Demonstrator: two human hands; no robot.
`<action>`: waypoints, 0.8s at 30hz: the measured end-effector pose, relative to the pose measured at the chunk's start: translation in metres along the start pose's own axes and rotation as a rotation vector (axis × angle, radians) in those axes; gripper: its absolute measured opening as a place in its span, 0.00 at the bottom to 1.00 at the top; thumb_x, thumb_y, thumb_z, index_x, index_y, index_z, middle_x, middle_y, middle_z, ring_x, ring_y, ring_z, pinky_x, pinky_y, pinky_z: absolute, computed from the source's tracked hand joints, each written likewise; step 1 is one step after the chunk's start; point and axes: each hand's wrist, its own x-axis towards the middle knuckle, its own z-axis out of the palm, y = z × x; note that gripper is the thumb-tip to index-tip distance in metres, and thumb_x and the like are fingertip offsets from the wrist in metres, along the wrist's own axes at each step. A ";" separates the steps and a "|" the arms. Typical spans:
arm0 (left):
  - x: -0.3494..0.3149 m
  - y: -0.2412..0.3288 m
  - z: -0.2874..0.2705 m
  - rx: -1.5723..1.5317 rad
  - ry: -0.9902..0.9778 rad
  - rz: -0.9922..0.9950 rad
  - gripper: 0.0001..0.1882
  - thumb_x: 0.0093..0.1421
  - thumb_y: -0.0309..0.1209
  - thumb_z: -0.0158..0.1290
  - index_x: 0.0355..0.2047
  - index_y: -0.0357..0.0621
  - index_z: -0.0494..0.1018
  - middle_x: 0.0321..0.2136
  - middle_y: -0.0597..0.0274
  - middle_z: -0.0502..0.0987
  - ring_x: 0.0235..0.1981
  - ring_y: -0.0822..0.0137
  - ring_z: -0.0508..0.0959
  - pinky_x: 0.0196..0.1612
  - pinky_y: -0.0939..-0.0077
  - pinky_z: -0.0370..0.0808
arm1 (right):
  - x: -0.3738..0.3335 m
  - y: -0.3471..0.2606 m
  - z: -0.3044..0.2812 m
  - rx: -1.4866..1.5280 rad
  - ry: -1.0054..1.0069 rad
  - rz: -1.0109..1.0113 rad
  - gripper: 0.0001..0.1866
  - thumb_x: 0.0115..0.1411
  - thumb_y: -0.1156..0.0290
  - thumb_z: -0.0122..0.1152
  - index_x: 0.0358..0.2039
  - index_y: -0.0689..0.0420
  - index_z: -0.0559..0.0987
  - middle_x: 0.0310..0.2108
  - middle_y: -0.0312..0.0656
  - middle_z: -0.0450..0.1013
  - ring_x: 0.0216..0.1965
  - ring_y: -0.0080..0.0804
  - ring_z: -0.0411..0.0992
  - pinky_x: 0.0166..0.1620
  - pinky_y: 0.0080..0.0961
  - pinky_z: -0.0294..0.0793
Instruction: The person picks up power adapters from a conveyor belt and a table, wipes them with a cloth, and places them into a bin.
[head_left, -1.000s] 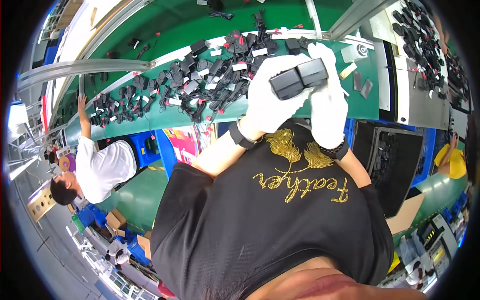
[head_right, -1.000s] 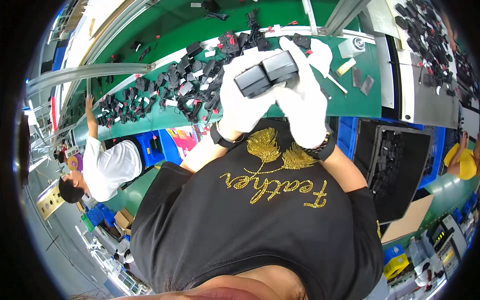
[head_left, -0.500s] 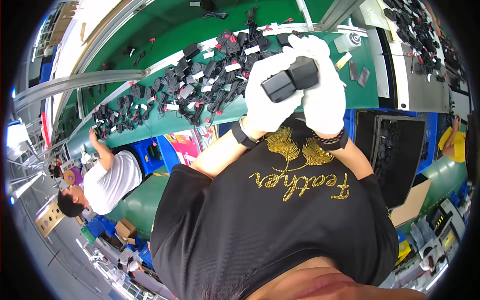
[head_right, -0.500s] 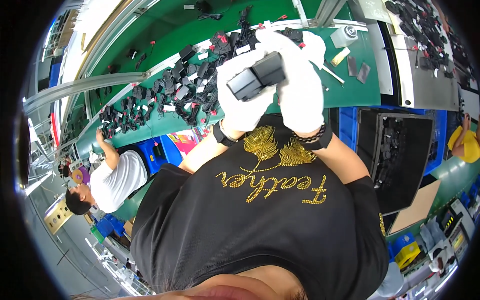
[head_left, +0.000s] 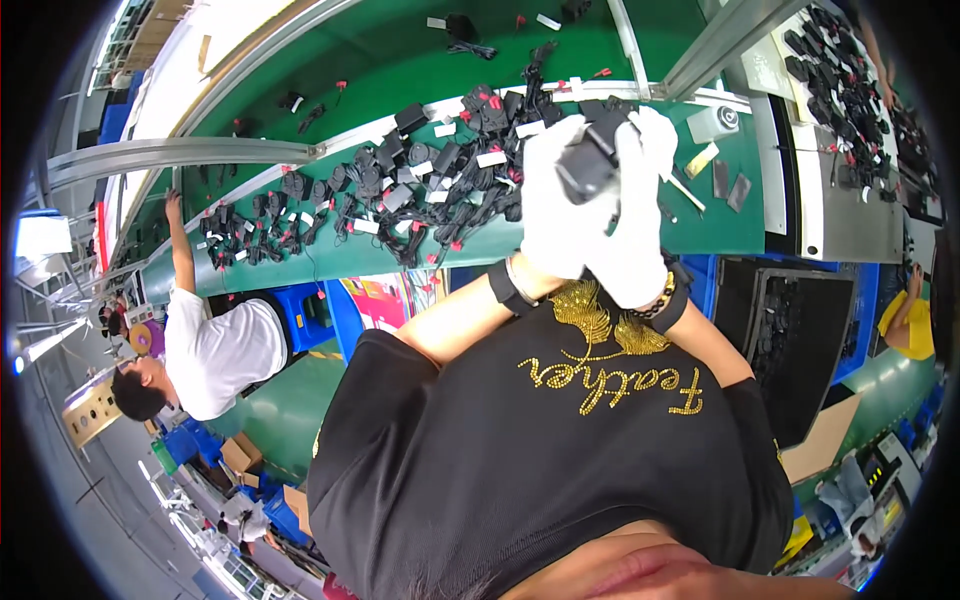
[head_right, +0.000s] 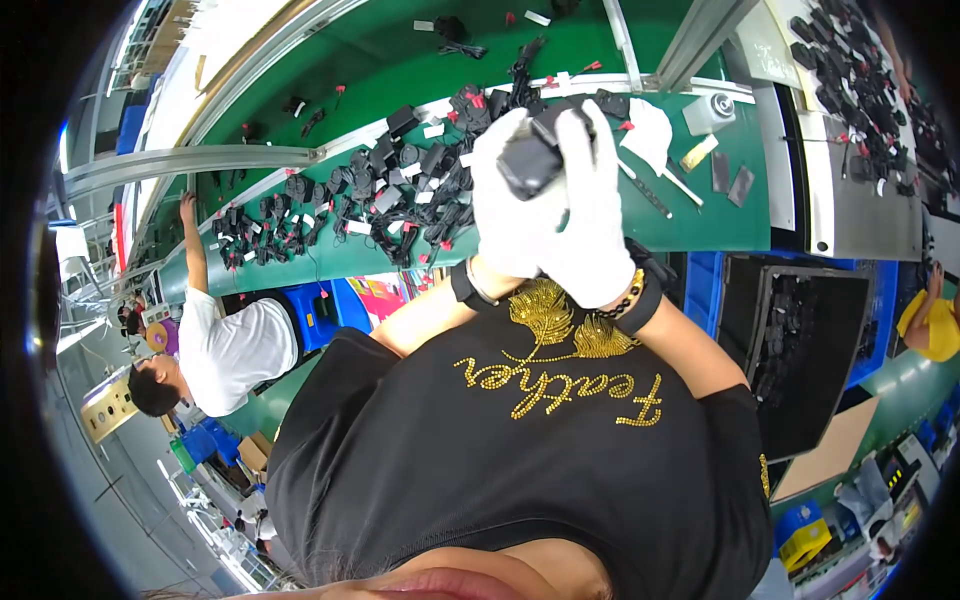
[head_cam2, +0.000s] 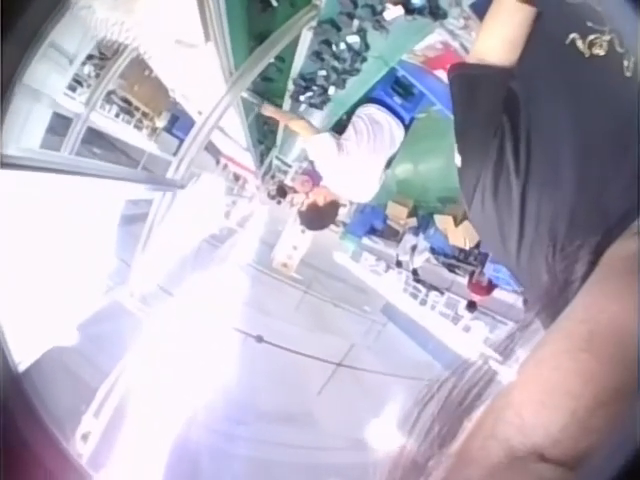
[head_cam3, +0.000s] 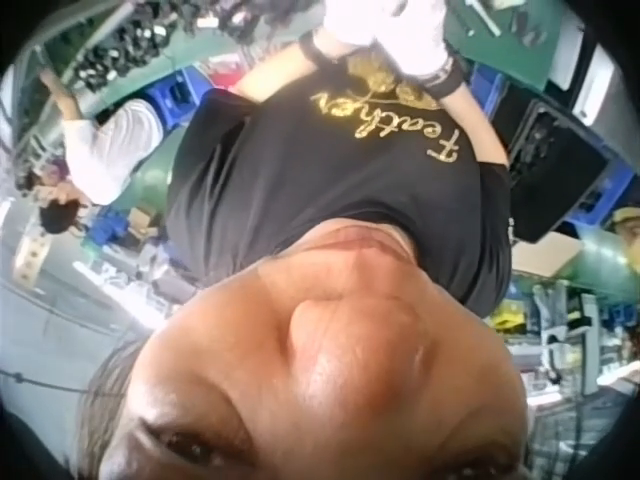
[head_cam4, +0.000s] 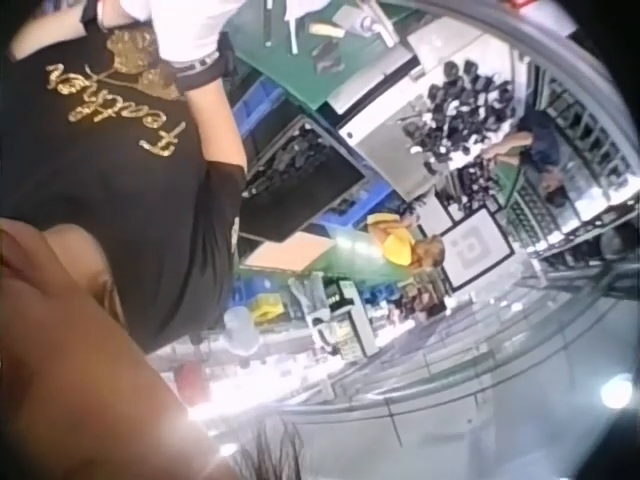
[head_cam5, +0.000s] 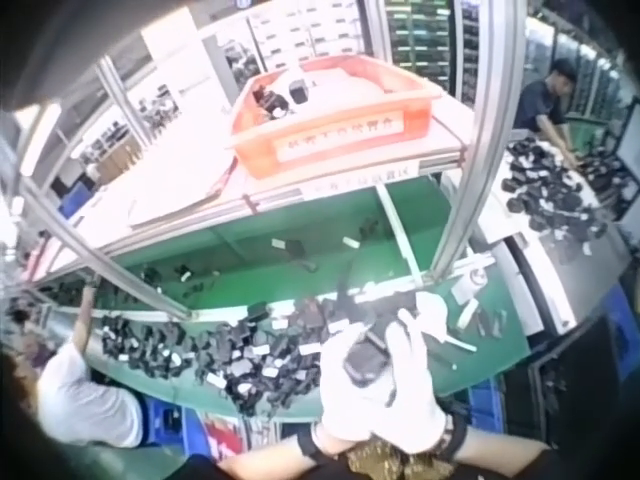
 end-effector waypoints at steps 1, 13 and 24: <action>0.000 -0.005 0.005 0.038 -0.029 0.043 0.31 0.52 0.24 0.59 0.56 0.34 0.60 0.48 0.49 0.67 0.51 0.58 0.70 0.54 0.65 0.69 | 0.000 0.013 0.002 -0.044 0.019 0.056 0.41 0.52 0.73 0.59 0.65 0.59 0.54 0.63 0.58 0.55 0.62 0.52 0.58 0.61 0.38 0.61; 0.097 -0.004 -0.017 0.180 -0.674 0.422 0.14 0.63 0.33 0.48 0.43 0.38 0.76 0.43 0.54 0.79 0.40 0.62 0.78 0.45 0.71 0.74 | 0.031 0.038 -0.029 1.733 0.442 1.017 0.28 0.66 0.45 0.41 0.52 0.54 0.70 0.49 0.47 0.70 0.45 0.42 0.72 0.44 0.37 0.75; 0.212 -0.218 0.055 1.416 -0.543 -0.236 0.51 0.42 0.64 0.60 0.64 0.58 0.57 0.65 0.54 0.52 0.66 0.41 0.49 0.58 0.36 0.60 | 0.041 0.030 -0.030 1.633 0.425 0.907 0.28 0.68 0.46 0.31 0.49 0.56 0.68 0.42 0.52 0.72 0.36 0.48 0.72 0.40 0.37 0.72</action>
